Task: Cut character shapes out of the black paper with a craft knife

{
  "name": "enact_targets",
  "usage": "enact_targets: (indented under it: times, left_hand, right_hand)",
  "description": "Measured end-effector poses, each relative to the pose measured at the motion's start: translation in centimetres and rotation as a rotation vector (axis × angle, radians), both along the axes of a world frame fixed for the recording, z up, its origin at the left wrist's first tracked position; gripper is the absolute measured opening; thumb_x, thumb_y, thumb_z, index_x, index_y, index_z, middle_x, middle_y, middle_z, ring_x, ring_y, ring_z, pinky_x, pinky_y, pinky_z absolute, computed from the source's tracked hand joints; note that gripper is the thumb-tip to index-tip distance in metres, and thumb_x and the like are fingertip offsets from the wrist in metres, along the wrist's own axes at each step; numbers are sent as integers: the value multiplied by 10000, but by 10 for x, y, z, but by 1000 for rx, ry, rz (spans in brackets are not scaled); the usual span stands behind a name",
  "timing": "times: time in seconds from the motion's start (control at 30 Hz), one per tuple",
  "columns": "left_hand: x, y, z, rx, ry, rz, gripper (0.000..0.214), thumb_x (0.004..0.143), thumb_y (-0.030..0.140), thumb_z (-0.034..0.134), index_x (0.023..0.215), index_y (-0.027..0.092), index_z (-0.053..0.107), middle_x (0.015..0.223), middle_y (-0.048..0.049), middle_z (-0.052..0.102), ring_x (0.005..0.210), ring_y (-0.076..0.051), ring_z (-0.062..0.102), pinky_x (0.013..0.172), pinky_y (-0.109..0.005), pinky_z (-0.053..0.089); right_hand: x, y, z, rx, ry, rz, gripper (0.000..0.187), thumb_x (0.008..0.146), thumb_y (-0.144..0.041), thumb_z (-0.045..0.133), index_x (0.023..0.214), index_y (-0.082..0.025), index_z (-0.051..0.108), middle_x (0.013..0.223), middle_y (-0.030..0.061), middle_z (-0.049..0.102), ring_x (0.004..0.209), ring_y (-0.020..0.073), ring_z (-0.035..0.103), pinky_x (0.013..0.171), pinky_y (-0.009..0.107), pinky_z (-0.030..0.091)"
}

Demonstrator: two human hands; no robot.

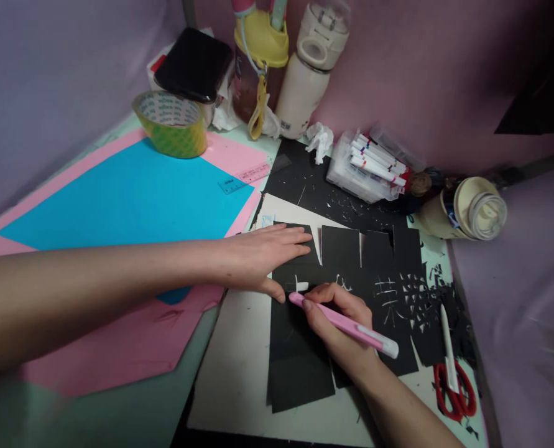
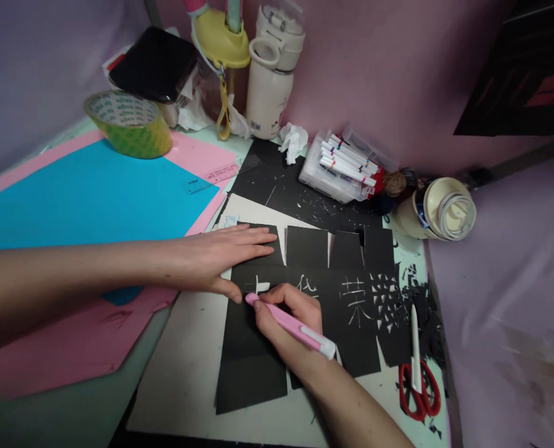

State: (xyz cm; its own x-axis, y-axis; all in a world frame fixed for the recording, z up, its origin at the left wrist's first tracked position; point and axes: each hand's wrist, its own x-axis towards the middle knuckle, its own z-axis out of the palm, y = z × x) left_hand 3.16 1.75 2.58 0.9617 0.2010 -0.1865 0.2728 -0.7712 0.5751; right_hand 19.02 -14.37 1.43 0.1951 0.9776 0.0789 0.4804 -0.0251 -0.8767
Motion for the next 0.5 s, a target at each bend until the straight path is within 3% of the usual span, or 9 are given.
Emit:
enact_targets:
  times: [0.33,0.5]
  left_hand:
    - [0,0,-5,7,-36,2,840,749,443,781,1456,164,422,1613,-118,230,1504,-285,170,1221,-398,127]
    - [0,0,-5,10,-43,-2,839,751,445,779,1455,164,420,1613,-121,228,1504,-280,171,1221,-400,127]
  right_hand:
    - [1,4,3,-209,117,-26,201,813,-292,665,651,-197,593,514,-37,585,464,110,510,469,226,389]
    - [2,4,3,-221,121,-58,235,807,-278,653,612,-199,547,491,-41,565,454,106,489,468,224,373]
